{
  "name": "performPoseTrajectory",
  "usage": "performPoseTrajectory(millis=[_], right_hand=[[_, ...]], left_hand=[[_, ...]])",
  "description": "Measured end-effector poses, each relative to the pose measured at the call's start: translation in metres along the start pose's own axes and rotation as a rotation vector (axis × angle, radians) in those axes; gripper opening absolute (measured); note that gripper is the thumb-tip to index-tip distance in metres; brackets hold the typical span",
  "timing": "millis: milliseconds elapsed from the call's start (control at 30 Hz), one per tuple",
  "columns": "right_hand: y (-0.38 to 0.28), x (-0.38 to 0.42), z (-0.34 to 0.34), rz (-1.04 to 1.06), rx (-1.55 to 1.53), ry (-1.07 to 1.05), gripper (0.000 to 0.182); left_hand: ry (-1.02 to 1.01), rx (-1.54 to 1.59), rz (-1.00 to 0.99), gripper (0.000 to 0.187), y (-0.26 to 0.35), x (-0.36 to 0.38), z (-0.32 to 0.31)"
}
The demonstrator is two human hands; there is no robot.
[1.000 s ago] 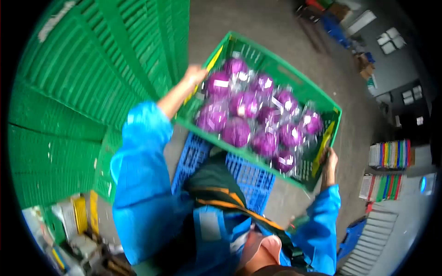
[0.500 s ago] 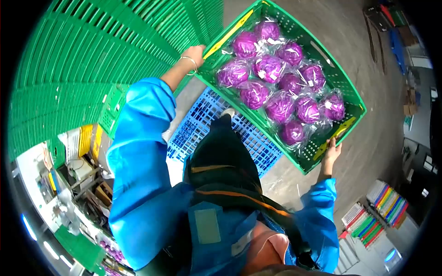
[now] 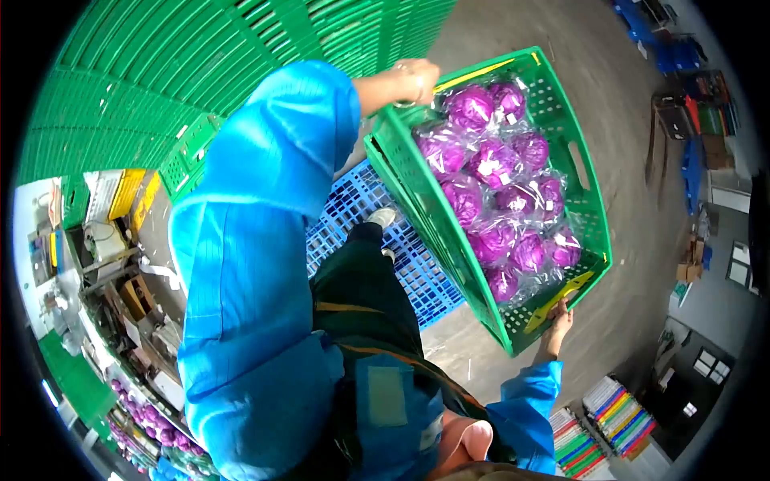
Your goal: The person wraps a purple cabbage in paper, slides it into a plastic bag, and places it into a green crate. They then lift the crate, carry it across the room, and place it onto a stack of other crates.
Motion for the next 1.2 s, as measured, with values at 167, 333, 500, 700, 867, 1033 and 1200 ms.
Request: performPoseTrajectory(millis=[167,333,500,700,867,1033,1200], right_hand=[[0.033,-0.021,0.000,0.025,-0.002,0.112,0.010],[0.009,-0.034,-0.013,0.121,0.116,0.067,0.012],[0.018,-0.012,0.018,0.619,0.396,0.233,0.022],[-0.071,0.034,-0.021,0.801,1.313,0.538,0.062],[-0.106,0.164,-0.195,0.929,0.598,-0.428,0.047],[-0.120,0.300,-0.332,1.236,0.726,-0.808,0.054],[-0.075,0.310,-0.410,0.857,0.703,-1.011,0.037]], left_hand=[[0.046,-0.014,0.172,0.029,-0.027,0.032,-0.019],[0.081,-0.033,0.322,0.033,-0.041,0.059,-0.032],[0.188,0.040,0.386,0.041,-0.041,0.077,-0.029],[0.829,1.229,0.657,0.048,-0.082,0.166,-0.059],[0.464,0.717,1.230,0.034,-0.153,0.417,-0.326],[0.540,1.070,1.750,0.031,-0.111,0.626,-0.361],[0.897,0.720,1.934,0.027,-0.120,0.700,-0.400]])
Point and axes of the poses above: each hand's wrist, its own x-axis away from the middle knuckle, its own z-axis out of the back of the hand, y = z × x, the point moved 10 cm from there along -x, towards the middle knuckle, and after that the axes turned 14 degrees about y, right-handed, at the moved point
